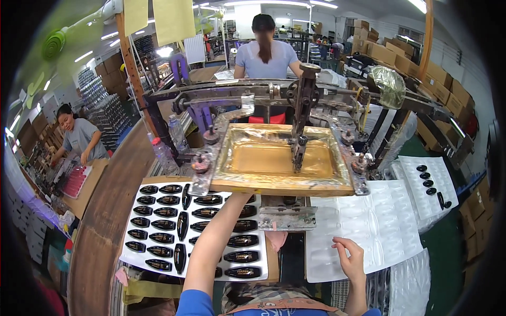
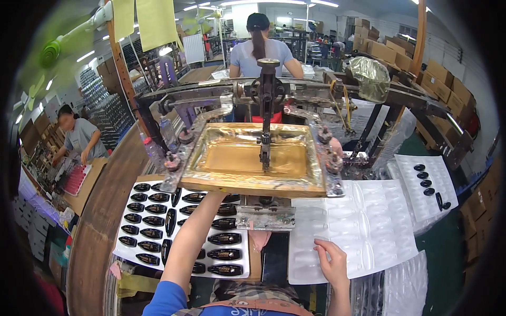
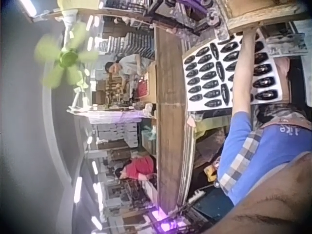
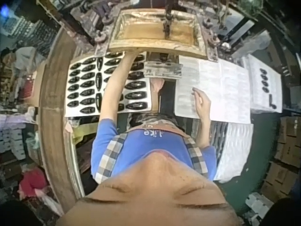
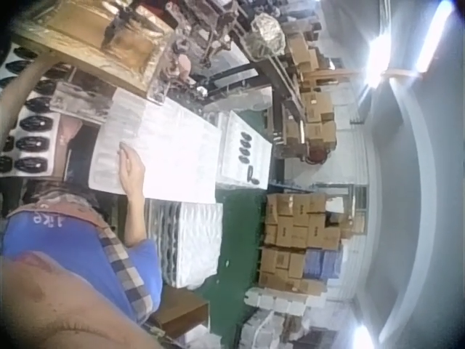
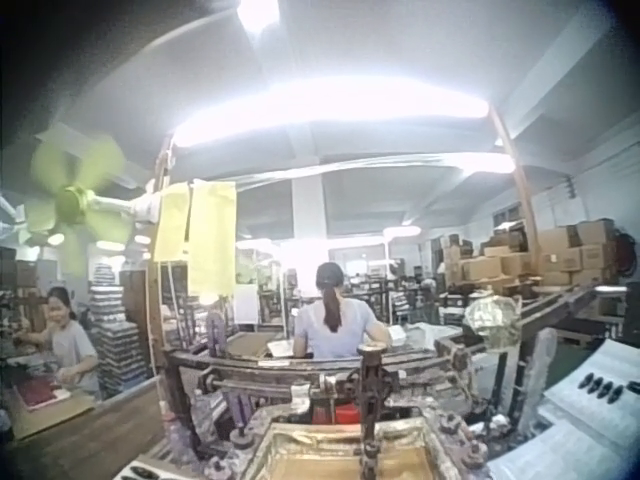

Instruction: Operating a manual screen-printing machine to apply gold lettering onto black plastic hair accessories arranged in a tray.

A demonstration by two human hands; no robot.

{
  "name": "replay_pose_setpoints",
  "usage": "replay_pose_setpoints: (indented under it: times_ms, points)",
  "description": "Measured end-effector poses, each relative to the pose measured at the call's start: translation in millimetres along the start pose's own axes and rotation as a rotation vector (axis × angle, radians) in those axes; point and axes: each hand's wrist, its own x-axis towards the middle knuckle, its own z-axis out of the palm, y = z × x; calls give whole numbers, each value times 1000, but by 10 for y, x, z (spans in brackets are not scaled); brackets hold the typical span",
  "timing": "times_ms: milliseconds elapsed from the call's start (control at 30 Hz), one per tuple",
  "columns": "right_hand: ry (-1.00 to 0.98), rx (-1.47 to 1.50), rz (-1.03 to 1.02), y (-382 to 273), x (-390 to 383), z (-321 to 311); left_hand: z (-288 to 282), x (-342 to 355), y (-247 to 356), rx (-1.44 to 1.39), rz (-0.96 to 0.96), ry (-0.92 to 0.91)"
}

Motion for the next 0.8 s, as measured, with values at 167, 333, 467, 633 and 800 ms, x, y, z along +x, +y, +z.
replay_pose_setpoints:
  times_ms: [167,333,467,633,800]
  points:
    - [-8,15,19,-43,-33,23,-272,26,55,-509,-297,166]
    - [-28,12,-71,-152,4,114,-521,-1,109,-1012,-608,325]
    - [-80,100,-106,-396,41,238,-855,-236,971,-889,-664,370]
    - [-215,348,-261,-760,123,592,-1036,-782,1503,-850,-566,538]
    - [-263,486,-396,-1040,131,923,-1042,-1017,1766,-643,-574,649]
